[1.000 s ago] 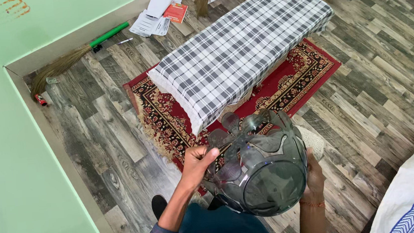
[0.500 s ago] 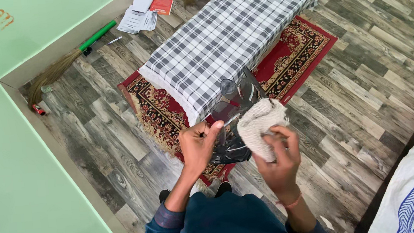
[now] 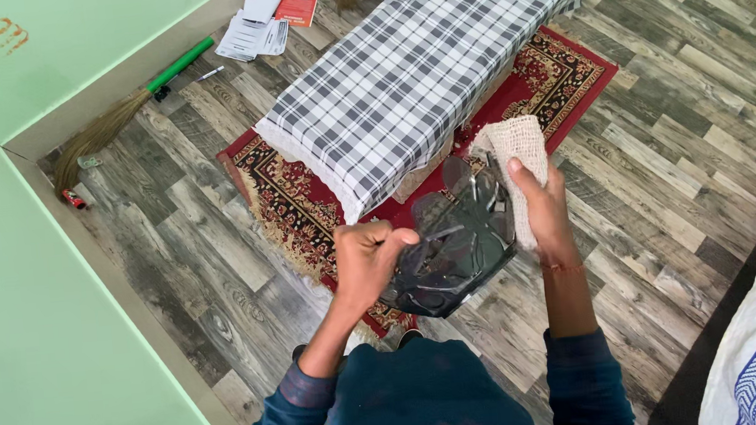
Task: The person wipes glass bowls and tumblers using a cloth and arranges them on a low table covered with a checkered cloth. They handle each item individually while moving them from a shelf to the table.
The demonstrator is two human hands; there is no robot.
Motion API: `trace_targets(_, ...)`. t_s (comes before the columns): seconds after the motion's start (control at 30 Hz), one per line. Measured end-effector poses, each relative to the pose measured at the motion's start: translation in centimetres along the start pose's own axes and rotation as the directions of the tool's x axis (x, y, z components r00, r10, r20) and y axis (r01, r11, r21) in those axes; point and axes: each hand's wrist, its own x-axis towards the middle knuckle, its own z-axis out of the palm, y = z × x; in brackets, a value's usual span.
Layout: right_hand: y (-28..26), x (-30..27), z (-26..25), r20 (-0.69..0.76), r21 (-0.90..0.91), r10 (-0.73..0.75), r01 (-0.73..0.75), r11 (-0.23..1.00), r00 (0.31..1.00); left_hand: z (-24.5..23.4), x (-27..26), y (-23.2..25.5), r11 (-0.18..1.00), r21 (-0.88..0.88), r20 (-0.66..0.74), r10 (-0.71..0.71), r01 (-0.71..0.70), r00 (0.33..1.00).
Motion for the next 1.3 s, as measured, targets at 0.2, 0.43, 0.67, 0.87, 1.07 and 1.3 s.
trace_targets(0.2,9.6,-1.9,0.2,-0.045,0.594,0.494,-0.375,0.712,0.868,-1.0,2.9,-4.3,0.933,-0.342,-0.261,-0.21,0.113,0.942)
trace_targets(0.43,4.9,-3.9,3.2,-0.271,0.687,0.237,0.015,0.727,0.933,2.3,3.1,-6.4,0.603,-0.671,-0.29,-0.749,0.431,0.596)
trace_targets(0.67,-3.3,-5.4,4.6,-0.123,-0.488,-0.518,0.403,0.774,0.847,6.0,0.7,-8.9,0.398,-0.823,-0.148,-0.838,0.404,0.525)
trace_targets(0.87,-1.8,-9.0,10.2,0.322,-0.794,-0.57,0.543,0.272,0.756,6.8,1.5,-10.1,0.43,-0.805,-0.138,-0.806,0.409,0.576)
trace_targets(1.07,-3.3,-6.4,8.8,0.427,-0.738,-0.551,0.629,0.246,0.717,6.9,1.3,-7.6,0.663,-0.675,-0.203,-0.589,0.324,0.783)
trace_targets(1.3,0.8,0.3,2.2,-0.072,-0.238,-0.266,0.242,0.94,0.961,5.4,0.6,-7.6,0.925,-0.24,-0.326,-0.362,0.294,0.873)
